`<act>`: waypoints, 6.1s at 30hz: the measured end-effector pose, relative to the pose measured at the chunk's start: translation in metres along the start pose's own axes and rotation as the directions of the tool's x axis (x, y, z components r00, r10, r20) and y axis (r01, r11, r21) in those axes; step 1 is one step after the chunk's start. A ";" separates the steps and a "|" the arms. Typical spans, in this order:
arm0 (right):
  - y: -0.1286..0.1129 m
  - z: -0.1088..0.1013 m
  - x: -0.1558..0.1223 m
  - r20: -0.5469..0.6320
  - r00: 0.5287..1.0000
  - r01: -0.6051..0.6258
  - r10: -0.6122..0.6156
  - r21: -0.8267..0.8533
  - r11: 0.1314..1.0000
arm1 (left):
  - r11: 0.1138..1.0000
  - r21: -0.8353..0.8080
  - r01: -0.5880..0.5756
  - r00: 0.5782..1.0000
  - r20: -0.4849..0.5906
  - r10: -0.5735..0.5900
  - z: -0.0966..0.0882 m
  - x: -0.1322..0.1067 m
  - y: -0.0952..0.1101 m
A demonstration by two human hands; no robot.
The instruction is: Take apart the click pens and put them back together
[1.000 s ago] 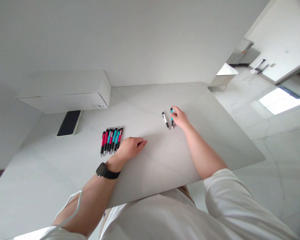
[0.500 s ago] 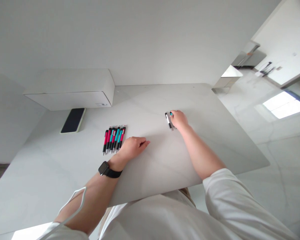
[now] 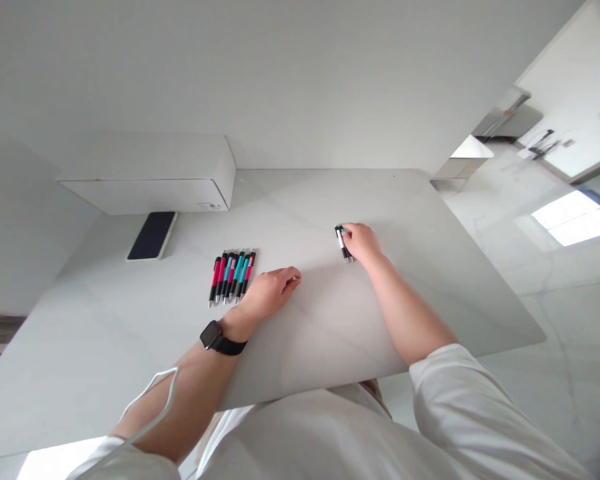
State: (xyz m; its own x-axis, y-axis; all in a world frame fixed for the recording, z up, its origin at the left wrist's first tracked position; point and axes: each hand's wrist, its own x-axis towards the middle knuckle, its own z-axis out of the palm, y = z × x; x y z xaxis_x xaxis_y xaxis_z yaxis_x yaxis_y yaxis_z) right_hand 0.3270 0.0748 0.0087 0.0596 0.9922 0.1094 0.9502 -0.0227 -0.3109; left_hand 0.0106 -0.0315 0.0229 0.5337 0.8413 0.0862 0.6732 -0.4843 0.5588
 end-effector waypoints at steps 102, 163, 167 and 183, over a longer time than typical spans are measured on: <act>-0.057 0.010 -0.062 0.103 0.959 0.124 -0.265 0.688 0.715 | 0.991 -0.107 0.080 0.914 -0.390 -0.116 -0.001 0.010 -0.026; -0.052 -0.005 -0.057 -0.133 0.977 0.212 -0.169 0.471 0.856 | 0.905 -0.412 0.104 0.851 -0.433 -0.295 -0.004 0.010 -0.021; -0.044 -0.009 -0.050 -0.175 0.983 0.149 -0.061 0.552 0.820 | 0.905 -0.414 0.097 0.849 -0.440 -0.292 -0.003 0.010 -0.022; -0.039 -0.014 -0.009 0.340 0.909 0.096 -0.239 0.387 0.917 | 0.919 -0.384 0.089 0.862 -0.432 -0.264 0.002 0.011 -0.024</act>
State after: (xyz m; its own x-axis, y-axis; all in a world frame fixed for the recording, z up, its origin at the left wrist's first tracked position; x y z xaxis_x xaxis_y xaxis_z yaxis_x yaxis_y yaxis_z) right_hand 0.2937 0.0652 0.0333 -0.2771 0.9494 -0.1475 0.7588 0.1221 -0.6398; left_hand 0.0012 -0.0114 0.0092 0.0612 0.9570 0.2834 0.4691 -0.2782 0.8382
